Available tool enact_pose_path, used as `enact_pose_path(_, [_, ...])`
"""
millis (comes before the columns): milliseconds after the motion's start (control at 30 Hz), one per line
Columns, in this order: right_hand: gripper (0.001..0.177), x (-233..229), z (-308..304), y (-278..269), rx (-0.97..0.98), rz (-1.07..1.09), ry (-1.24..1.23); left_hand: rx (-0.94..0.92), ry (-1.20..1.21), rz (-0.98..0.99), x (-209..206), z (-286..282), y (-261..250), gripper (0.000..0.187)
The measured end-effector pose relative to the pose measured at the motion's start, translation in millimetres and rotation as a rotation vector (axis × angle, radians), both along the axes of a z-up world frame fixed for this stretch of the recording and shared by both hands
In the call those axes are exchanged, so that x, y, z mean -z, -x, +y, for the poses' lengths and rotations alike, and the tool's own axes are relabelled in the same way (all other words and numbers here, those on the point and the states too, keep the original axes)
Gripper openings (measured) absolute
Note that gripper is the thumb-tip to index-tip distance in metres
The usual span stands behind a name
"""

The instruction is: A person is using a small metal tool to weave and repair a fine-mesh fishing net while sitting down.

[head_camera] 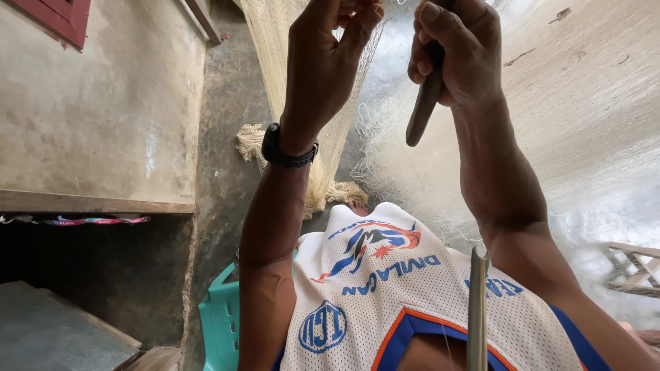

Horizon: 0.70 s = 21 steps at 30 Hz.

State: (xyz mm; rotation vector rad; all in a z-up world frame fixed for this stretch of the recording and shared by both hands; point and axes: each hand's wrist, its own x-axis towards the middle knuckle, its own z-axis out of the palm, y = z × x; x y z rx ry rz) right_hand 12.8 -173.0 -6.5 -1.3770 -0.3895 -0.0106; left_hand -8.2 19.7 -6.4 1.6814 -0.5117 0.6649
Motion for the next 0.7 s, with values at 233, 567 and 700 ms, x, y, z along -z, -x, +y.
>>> enact_pose_path(233, [0.032,-6.6,-7.9,5.2,0.004,-0.080,0.054,0.109,0.121,0.004,-7.5,-1.0,4.8,0.004])
enact_pose_path(567, [0.038,8.1,-10.3,14.2,-0.157,-0.173,0.017,0.211,0.239,0.020,-4.1,1.2,4.1,0.012])
enact_pose_path(700, [0.023,11.3,-9.4,15.9,-0.039,0.010,-0.108,0.255,0.296,0.058,-4.7,10.8,4.7,0.012])
